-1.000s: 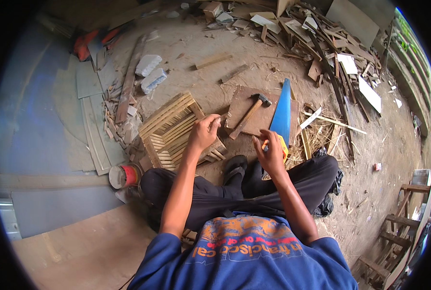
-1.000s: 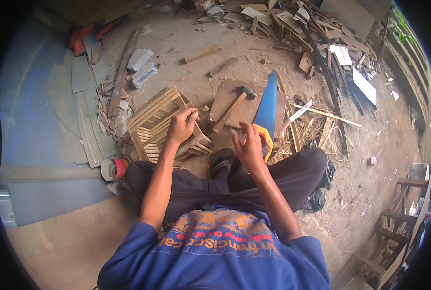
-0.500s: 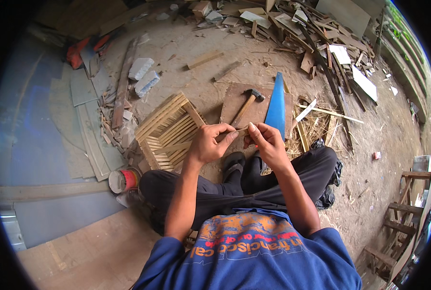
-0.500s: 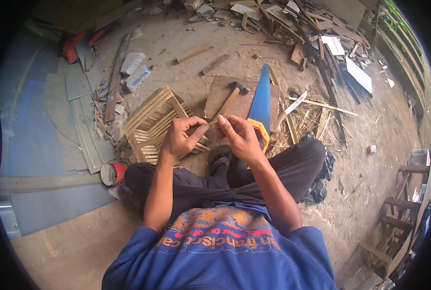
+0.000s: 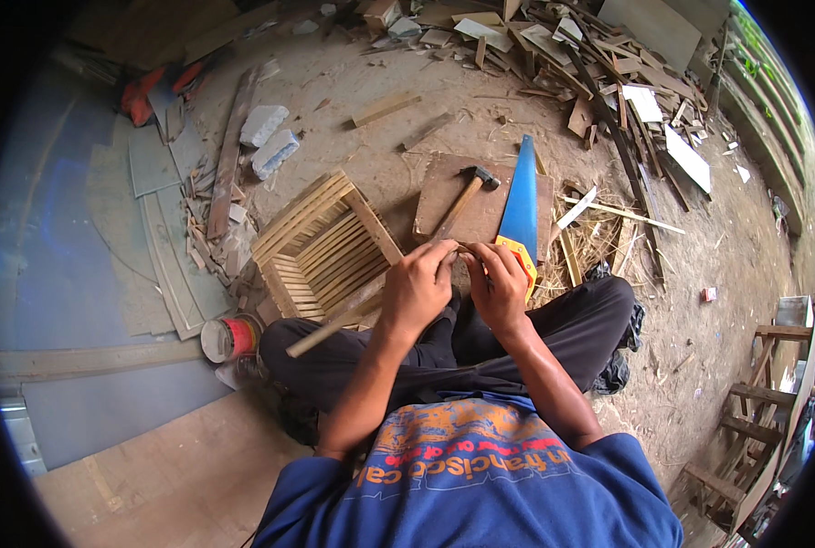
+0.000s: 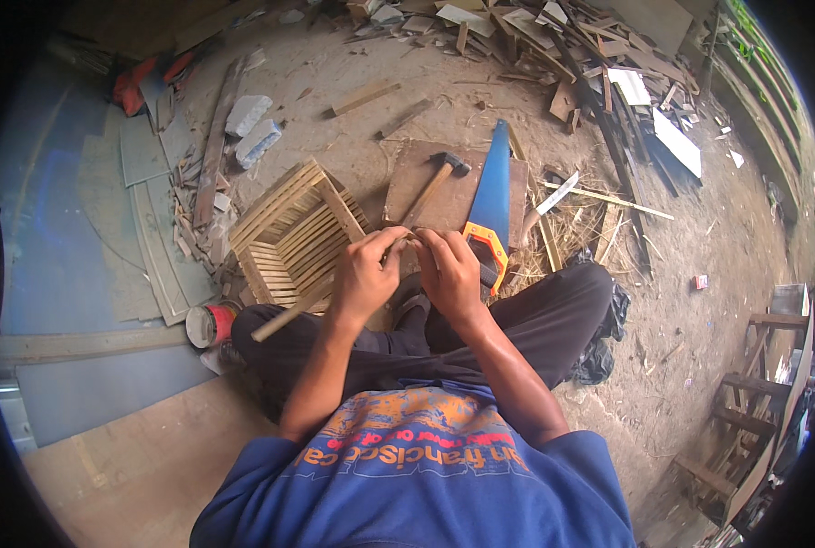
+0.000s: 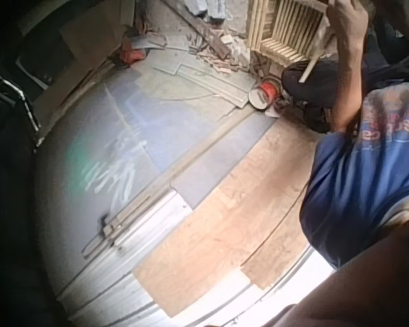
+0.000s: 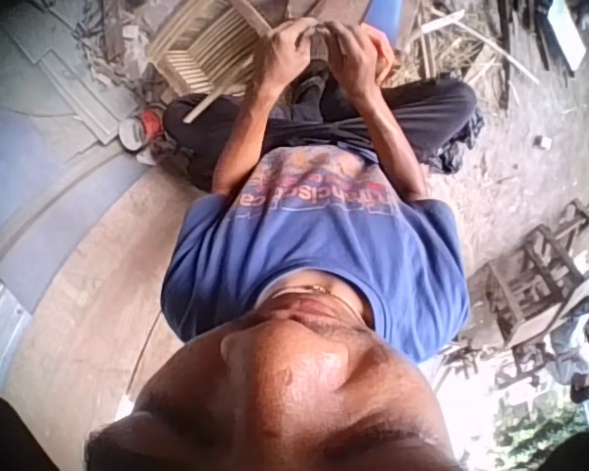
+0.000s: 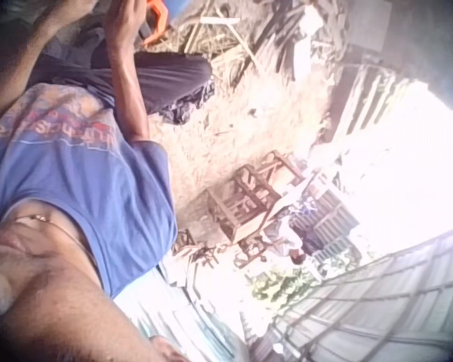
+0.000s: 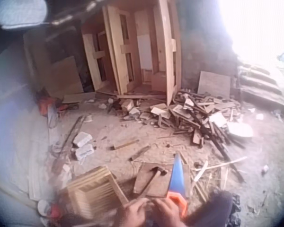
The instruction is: The person sits on the floor and assembles a rectangular bamboo structure. They use a hammer to drive nails into the bamboo slats and a hand saw to trim the ends of the slats flush with the frame.
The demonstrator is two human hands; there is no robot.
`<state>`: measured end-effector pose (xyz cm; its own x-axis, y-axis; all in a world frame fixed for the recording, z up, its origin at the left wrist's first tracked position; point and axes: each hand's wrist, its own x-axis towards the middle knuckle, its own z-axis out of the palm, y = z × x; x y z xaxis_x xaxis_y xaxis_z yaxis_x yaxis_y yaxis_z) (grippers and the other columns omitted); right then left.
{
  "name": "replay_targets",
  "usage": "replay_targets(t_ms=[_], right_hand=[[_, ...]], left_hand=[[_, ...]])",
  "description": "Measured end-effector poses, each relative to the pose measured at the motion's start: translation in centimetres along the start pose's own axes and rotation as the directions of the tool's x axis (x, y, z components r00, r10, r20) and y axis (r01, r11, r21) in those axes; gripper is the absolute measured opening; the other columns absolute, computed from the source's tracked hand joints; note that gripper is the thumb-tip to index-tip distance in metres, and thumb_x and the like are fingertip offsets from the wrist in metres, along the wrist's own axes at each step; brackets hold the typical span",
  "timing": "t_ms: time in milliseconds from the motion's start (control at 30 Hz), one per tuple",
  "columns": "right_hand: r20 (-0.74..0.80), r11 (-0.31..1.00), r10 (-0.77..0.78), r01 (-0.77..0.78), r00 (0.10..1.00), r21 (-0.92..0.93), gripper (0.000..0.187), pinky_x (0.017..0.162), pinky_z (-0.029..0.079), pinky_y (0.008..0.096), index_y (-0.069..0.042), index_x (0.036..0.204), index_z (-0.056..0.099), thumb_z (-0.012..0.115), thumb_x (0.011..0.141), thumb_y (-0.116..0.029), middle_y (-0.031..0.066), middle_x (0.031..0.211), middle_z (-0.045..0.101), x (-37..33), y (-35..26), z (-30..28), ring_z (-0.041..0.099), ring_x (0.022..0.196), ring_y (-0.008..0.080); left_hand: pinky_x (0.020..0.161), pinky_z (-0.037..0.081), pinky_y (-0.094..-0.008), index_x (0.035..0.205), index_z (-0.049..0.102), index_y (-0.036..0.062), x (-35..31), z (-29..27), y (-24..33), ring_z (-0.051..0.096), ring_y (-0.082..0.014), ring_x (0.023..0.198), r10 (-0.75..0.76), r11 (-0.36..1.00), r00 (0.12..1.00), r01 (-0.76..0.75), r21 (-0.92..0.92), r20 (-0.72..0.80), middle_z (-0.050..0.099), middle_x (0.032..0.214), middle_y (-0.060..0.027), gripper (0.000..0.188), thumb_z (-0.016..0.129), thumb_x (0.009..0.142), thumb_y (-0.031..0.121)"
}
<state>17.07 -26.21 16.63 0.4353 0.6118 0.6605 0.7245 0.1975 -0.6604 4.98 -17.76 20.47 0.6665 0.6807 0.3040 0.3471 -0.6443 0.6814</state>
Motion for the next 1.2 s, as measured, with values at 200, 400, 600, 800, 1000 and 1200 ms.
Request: replay_targets(t_ms=[200, 400, 600, 800, 1000, 1200], right_hand=[[0.199, 0.851, 0.389, -0.433, 0.9, 0.296, 0.016, 0.064, 0.049, 0.0316, 0.003, 0.098, 0.065, 0.065, 0.094, -0.012, 0.0102, 0.077, 0.064, -0.7, 0.0, -0.8, 0.061, 0.066, 0.0183], [0.629, 0.277, 0.404, -0.744, 0.664, 0.608, 0.029, 0.062, 0.048, 0.0278, -0.001, 0.092, 0.062, 0.053, 0.103, -0.026, 0.0025, 0.075, 0.06, 0.5, -1.2, -3.1, 0.056, 0.065, 0.0115], [0.705, -0.28, 0.48, -0.67, 0.523, 0.688, 0.028, 0.06, 0.05, 0.0285, -0.005, 0.091, 0.06, 0.051, 0.103, -0.029, 0.0003, 0.074, 0.058, -1.0, -0.7, -2.4, 0.056, 0.063, 0.0114], [0.443, 0.361, 0.61, -0.729, 0.656, 0.582, 0.03, 0.06, 0.049, 0.0241, 0.0, 0.101, 0.063, 0.056, 0.101, -0.029, 0.002, 0.078, 0.061, -4.1, 6.0, -0.7, 0.059, 0.066, 0.0088], [0.252, 0.786, 0.599, -0.618, 0.76, -0.007, 0.037, 0.073, 0.054, 0.0302, 0.004, 0.12, 0.059, 0.066, 0.095, -0.022, 0.0116, 0.1, 0.065, -8.8, 11.4, -0.2, 0.063, 0.088, 0.0175], [0.35, 0.795, 0.548, -0.603, 0.76, 0.064, 0.03, 0.07, 0.055, 0.0285, 0.003, 0.118, 0.06, 0.063, 0.097, -0.019, 0.0129, 0.108, 0.064, -5.3, 4.2, -0.6, 0.064, 0.096, 0.0184]], left_hand=[[0.066, 0.054, -0.0352, 0.095, 0.07, -0.002, -0.5, -0.4, -0.6, 0.07, -0.0319, 0.078, 0.056, 0.99, 0.998, -0.061, -0.129, -0.036, 0.07, 0.086, -0.0177, 0.014, 0.068, 0.087, 0.009], [0.059, 0.051, -0.0271, 0.093, 0.07, -0.0051, -1.2, -3.1, -0.4, 0.067, -0.0173, 0.067, 0.095, 0.953, 0.989, -0.058, -0.296, 0.113, 0.07, 0.08, -0.0121, 0.018, 0.072, 0.086, 0.011], [0.058, 0.047, -0.0231, 0.09, 0.069, -0.0029, -2.0, -2.9, -0.2, 0.059, -0.0082, 0.065, -0.043, 0.801, 0.987, 0.128, -0.585, 0.157, 0.066, 0.075, -0.0034, 0.017, 0.07, 0.091, 0.014], [0.056, 0.033, -0.0199, 0.084, 0.062, 0.0014, -2.2, -2.5, -3.4, 0.042, -0.0014, 0.063, -0.277, 0.748, 0.958, 0.267, -0.608, 0.079, 0.054, 0.071, 0.0056, 0.021, 0.063, 0.095, 0.019], [0.055, 0.031, -0.0202, 0.08, 0.06, 0.0029, -3.9, -1.5, -5.0, 0.04, -0.0013, 0.062, -0.248, 0.792, 0.969, 0.19, -0.58, -0.021, 0.05, 0.069, 0.006, 0.026, 0.059, 0.097, 0.022], [0.075, 0.047, -0.0366, 0.107, 0.065, 0.003, -3.2, -1.2, -3.8, 0.059, -0.0281, 0.084, -0.016, 0.949, 1.0, 0.014, -0.316, -0.004, 0.058, 0.092, -0.0122, 0.023, 0.049, 0.101, 0.018]])
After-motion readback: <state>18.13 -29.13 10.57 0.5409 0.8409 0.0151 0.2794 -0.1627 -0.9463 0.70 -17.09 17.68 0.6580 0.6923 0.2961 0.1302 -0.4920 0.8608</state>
